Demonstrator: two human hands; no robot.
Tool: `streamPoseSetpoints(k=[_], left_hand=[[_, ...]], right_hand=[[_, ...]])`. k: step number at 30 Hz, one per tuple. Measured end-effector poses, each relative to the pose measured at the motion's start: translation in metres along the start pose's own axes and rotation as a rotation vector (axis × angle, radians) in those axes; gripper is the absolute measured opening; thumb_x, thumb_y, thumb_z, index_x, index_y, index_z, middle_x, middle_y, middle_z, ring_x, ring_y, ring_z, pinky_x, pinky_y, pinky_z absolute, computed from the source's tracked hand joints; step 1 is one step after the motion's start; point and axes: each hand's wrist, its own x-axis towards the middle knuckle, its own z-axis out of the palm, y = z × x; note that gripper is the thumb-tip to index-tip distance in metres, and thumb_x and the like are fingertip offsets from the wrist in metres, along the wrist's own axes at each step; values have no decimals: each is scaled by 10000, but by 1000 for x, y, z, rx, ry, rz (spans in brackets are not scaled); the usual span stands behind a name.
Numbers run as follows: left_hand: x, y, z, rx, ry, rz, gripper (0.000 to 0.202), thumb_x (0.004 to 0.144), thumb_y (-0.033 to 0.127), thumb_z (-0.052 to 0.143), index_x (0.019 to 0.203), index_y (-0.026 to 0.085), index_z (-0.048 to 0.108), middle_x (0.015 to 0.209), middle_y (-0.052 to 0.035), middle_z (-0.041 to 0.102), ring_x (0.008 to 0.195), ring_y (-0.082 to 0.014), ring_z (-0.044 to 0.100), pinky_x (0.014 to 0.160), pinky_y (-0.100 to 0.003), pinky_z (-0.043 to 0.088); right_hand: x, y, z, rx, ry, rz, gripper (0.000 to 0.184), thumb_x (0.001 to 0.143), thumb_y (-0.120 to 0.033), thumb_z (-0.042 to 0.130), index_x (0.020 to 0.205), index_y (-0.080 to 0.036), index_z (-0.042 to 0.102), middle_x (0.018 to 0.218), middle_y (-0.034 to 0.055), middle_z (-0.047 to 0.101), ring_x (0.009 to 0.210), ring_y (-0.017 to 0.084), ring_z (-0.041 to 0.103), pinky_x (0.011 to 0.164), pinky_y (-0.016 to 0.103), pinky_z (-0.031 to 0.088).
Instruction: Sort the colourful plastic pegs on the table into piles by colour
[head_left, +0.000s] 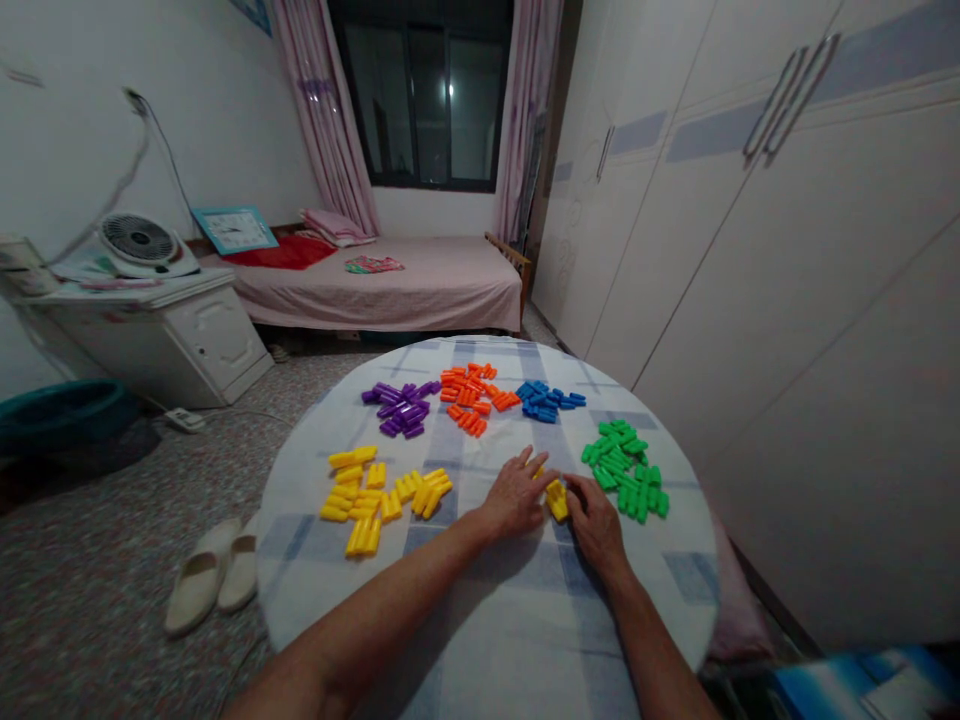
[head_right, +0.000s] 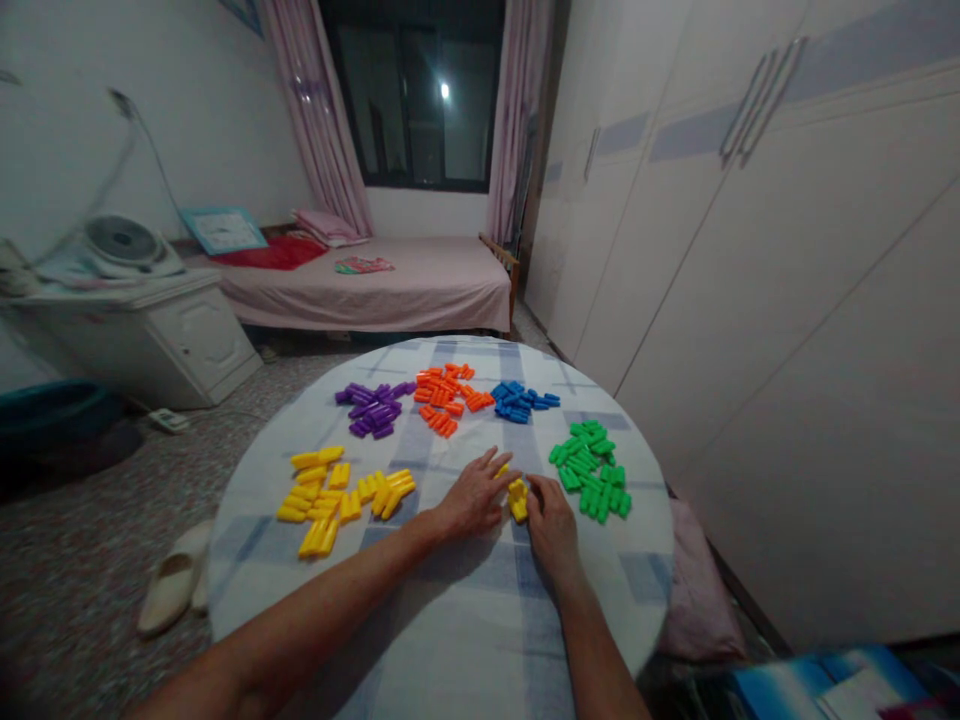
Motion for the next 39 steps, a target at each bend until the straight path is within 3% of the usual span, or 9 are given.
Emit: streamPoseSetpoints(k=[3,6,9,13,17,23,30,35,39], left_hand=[[8,-4,9,-2,-14,55,497,781,211,566,1271,231,486,1326,-95,501,1251,-281,413,993,-462,401],[7,-9,11,-12,34,48,282,815,218,538,1092,198,584,1118,-77,599,1062,-217,516,927,-374,440],[-3,-15,9,-16,102,-14,120,822,204,534,914,192,610,1005,-63,616,987,-201,523,892,-347,443],[-22,-23,5,-56,175,-62,131,830,132,491,834,190,609,960,-54,623,957,-186,526,879,-335,437],[-34,-25,3,-69,223,-92,147,833,149,493,887,194,622,986,-61,624,963,-193,530,874,-347,445],[-38,-22,6,-141,267,-144,271,870,200,473,1121,192,577,1118,-88,576,1013,-183,565,879,-325,481],[-41,-18,2,-71,191,15,586,775,351,655,1311,217,462,1440,-139,381,1272,-270,418,1028,-427,392],[-38,-17,2,-67,104,14,359,801,316,625,1137,208,562,1157,-92,612,1071,-222,554,936,-364,437],[-37,-17,3,-74,115,-52,232,796,297,614,1002,198,573,989,-62,629,952,-205,558,841,-322,456]], right_hand=[[0,1,0,-8,0,-11,309,840,-286,395,1060,-180,584,1031,76,609,963,195,565,903,373,444],[0,3,0,-23,8,-6,309,840,-293,396,1047,-170,590,1031,83,615,961,197,573,906,373,446],[1,4,0,-29,15,-7,304,830,-286,401,1036,-176,596,1032,82,621,971,201,576,911,379,446],[0,3,1,-29,11,-12,309,837,-278,393,1045,-183,601,1035,77,623,973,197,579,912,377,447],[0,2,0,-19,38,-14,304,836,-271,394,1035,-186,608,1031,78,628,968,198,582,908,379,450],[2,8,-5,-22,190,72,332,831,-287,400,1068,-169,600,1069,112,611,925,218,583,849,406,476],[-1,-6,-1,86,-50,-10,285,832,-302,429,1012,-190,619,996,79,644,929,204,601,857,375,481],[-1,-6,-2,44,-10,6,290,843,-318,413,995,-186,622,990,78,648,920,202,600,850,369,476],[0,1,-4,11,36,47,298,843,-327,415,989,-178,627,1001,79,656,925,205,602,863,371,463]])
